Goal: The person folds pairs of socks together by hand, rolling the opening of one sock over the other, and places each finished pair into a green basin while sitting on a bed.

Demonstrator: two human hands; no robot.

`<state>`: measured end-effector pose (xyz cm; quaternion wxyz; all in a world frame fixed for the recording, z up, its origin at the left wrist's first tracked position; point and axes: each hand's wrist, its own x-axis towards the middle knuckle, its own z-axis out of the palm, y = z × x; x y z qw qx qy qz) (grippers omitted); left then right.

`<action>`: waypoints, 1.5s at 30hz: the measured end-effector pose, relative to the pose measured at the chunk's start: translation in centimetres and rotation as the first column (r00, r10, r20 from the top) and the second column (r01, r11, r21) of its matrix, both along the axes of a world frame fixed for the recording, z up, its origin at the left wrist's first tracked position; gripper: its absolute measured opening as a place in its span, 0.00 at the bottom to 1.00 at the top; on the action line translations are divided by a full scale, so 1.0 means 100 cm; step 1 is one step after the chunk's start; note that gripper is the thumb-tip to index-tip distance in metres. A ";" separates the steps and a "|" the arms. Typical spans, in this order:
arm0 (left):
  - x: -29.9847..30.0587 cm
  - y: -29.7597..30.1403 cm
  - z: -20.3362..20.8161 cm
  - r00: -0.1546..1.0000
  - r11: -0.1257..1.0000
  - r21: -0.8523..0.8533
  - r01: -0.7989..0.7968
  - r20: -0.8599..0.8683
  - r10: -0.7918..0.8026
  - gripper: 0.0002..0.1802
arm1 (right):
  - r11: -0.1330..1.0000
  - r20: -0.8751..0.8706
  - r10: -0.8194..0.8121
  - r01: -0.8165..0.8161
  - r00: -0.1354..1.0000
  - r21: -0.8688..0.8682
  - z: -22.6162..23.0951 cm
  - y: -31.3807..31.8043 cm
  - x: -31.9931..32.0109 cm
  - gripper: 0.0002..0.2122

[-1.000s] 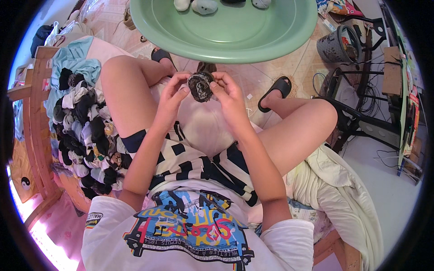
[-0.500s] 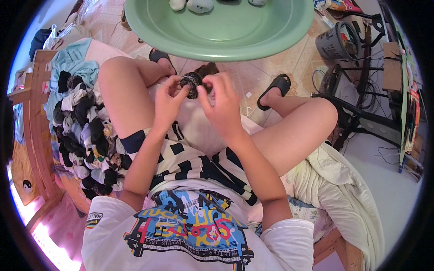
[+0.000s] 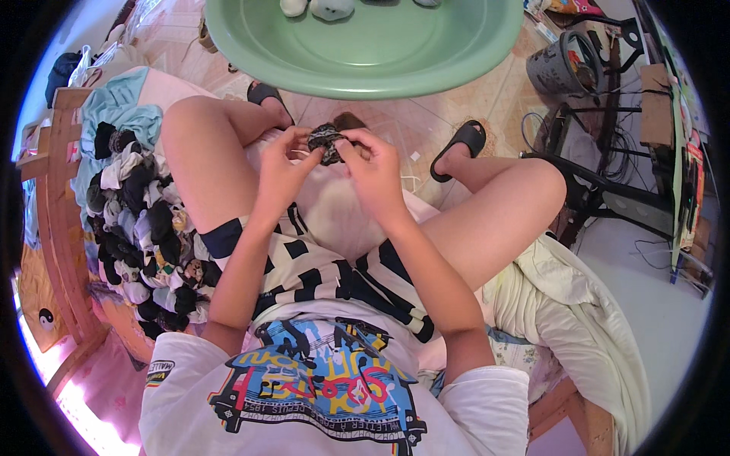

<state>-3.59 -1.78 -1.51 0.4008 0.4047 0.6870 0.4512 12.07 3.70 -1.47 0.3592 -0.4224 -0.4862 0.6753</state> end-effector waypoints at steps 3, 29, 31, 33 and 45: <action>-0.001 0.000 0.003 0.999 1.000 -0.004 -0.015 -0.046 0.014 0.19 | 0.913 -0.248 -0.026 -0.078 0.968 -0.399 0.018 -0.001 0.003 0.05; -0.014 0.001 0.017 0.501 0.997 0.020 -0.069 0.865 0.017 0.11 | 0.831 -0.539 -0.062 -0.256 0.840 -0.494 0.020 0.004 0.006 0.09; -0.012 0.002 0.010 0.815 0.997 0.062 -0.049 0.579 0.004 0.10 | 0.819 -0.561 -0.121 -0.237 0.819 -0.522 0.019 0.010 0.008 0.10; -0.008 0.002 0.008 0.942 0.993 0.106 -0.047 0.336 0.008 0.11 | 0.809 -0.586 -0.161 -0.234 0.794 -0.540 0.020 0.014 0.011 0.13; 0.005 0.002 0.001 0.996 0.980 0.196 0.017 -0.084 0.000 0.24 | 0.933 -0.397 0.194 -0.294 0.897 -0.208 0.023 0.003 0.007 0.21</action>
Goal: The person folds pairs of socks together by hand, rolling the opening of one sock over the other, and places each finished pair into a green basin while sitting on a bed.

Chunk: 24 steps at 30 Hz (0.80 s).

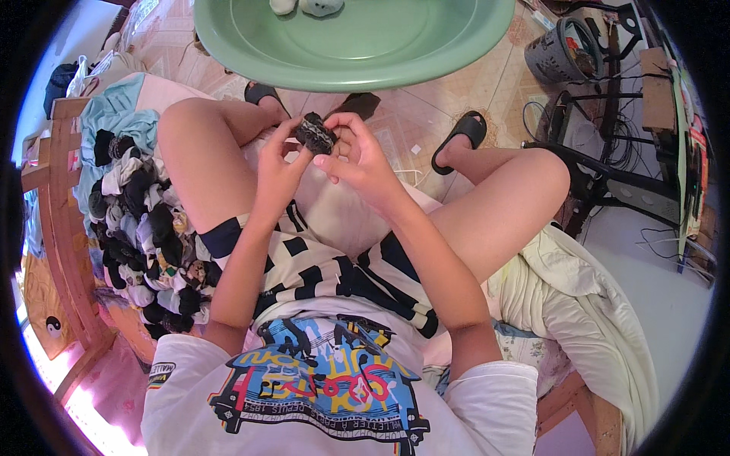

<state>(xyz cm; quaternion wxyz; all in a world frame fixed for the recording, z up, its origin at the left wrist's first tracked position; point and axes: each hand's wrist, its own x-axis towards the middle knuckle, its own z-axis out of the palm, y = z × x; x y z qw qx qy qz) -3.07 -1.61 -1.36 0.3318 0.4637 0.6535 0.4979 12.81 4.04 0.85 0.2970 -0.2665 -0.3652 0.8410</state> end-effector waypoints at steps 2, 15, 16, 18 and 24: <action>0.003 0.000 0.003 0.999 1.000 0.016 -0.025 0.031 0.024 0.23 | 1.000 -0.020 -0.019 0.018 1.000 -0.023 0.003 -0.001 -0.001 0.21; 0.004 -0.003 0.015 0.953 0.994 0.018 -0.107 -0.284 0.108 0.19 | 0.737 0.503 -0.306 -0.134 0.808 0.663 0.005 0.006 0.003 0.18; 0.005 -0.002 0.015 0.958 0.996 0.015 -0.091 -0.272 0.092 0.19 | 0.728 0.488 -0.341 -0.102 0.804 0.678 0.003 0.005 0.002 0.17; 0.008 0.000 0.018 0.967 0.998 0.010 -0.059 -0.246 0.060 0.19 | 0.707 0.456 -0.411 -0.040 0.789 0.706 -0.003 0.002 -0.001 0.16; 0.009 -0.001 0.013 0.983 0.997 -0.063 -0.034 -0.182 0.022 0.17 | 0.763 0.530 -0.442 -0.007 0.724 0.646 0.007 -0.004 -0.004 0.15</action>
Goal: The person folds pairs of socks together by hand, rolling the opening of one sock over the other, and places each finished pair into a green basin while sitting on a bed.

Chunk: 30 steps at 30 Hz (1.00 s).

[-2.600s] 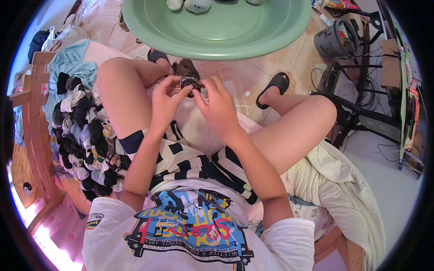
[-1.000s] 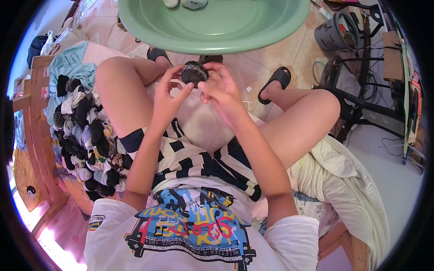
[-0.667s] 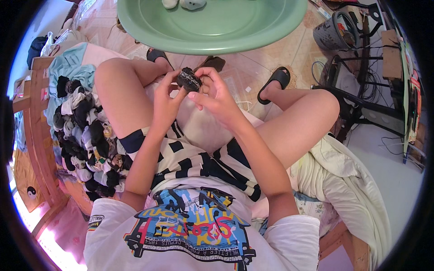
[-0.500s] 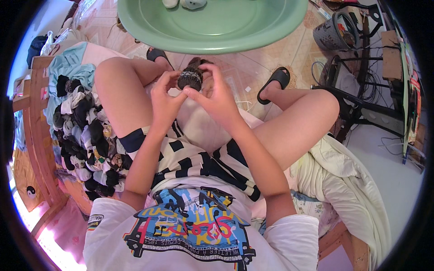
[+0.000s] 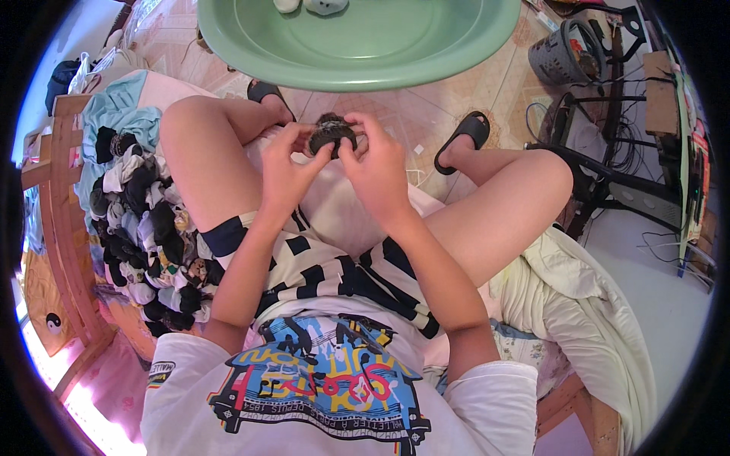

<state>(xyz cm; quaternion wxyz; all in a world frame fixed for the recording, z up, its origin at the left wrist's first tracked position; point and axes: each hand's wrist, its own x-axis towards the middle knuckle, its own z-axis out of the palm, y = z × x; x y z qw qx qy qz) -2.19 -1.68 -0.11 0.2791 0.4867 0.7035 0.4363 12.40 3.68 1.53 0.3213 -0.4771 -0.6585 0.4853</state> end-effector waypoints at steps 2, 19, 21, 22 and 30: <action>-0.004 0.001 -0.004 0.998 0.999 -0.007 0.046 -0.050 -0.046 0.17 | 0.981 -0.179 -0.056 0.021 0.982 -0.195 -0.008 0.002 0.005 0.14; -0.015 0.002 -0.009 0.949 0.992 -0.126 0.003 0.314 0.037 0.16 | 0.607 -0.713 -0.419 -0.411 0.562 -0.681 -0.020 0.007 0.008 0.07; -0.021 0.000 -0.016 0.815 0.987 -0.157 0.018 0.574 0.076 0.18 | 0.618 -0.728 -0.369 -0.432 0.578 -0.657 -0.021 0.008 0.006 0.05; -0.020 0.000 -0.011 0.750 0.990 -0.135 0.030 0.658 0.067 0.20 | 0.607 -0.711 -0.378 -0.421 0.593 -0.674 -0.016 0.009 0.006 0.04; -0.025 -0.006 0.002 0.255 0.978 0.033 0.206 0.963 -0.086 0.30 | 0.577 -0.649 -0.420 -0.365 0.635 -0.731 -0.016 0.018 0.007 0.04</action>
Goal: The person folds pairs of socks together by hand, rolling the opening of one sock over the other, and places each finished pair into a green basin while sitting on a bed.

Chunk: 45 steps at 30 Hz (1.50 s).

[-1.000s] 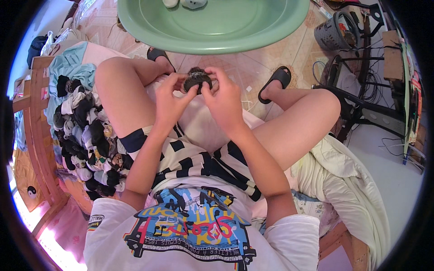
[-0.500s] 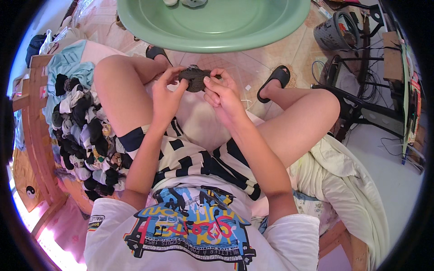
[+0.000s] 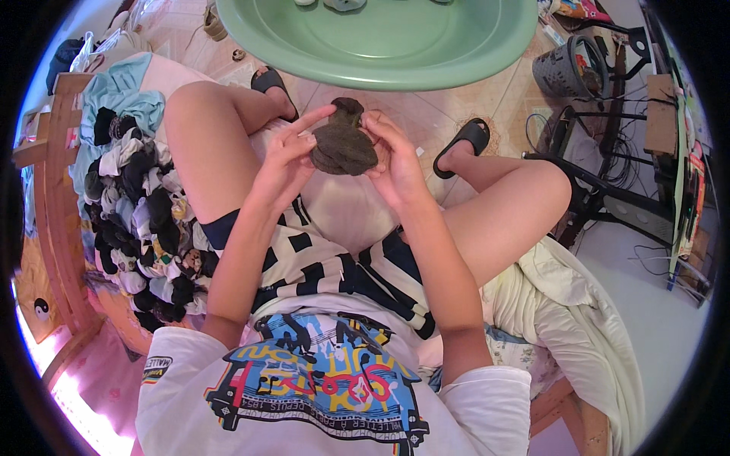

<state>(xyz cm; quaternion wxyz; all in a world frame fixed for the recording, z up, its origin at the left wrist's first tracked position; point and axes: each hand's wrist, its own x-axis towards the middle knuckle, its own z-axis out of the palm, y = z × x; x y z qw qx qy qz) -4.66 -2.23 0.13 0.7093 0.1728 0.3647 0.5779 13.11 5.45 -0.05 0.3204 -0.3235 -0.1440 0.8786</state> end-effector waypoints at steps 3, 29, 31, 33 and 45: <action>0.011 0.001 0.016 0.997 1.000 0.015 0.025 0.071 -0.026 0.30 | 0.999 0.049 0.000 -0.002 0.999 0.045 0.000 0.001 0.000 0.05; 0.023 0.002 0.003 0.216 0.943 0.331 0.034 -0.924 0.317 0.24 | 0.784 0.449 -0.060 -0.236 0.892 0.574 -0.004 -0.011 -0.006 0.20; 0.023 0.002 0.003 0.131 0.941 0.330 0.076 -0.939 0.319 0.24 | 0.726 0.580 -0.083 -0.350 0.810 0.592 -0.006 -0.011 -0.004 0.21; 0.025 -0.002 0.003 0.035 0.938 0.322 0.128 -0.947 0.320 0.24 | 0.517 0.711 -0.232 -0.535 0.663 0.668 -0.011 -0.012 -0.005 0.21; 0.033 0.005 0.004 0.001 0.965 0.244 0.093 -0.970 0.245 0.22 | 0.869 0.464 -0.167 -0.093 0.870 0.487 -0.019 -0.014 -0.006 0.12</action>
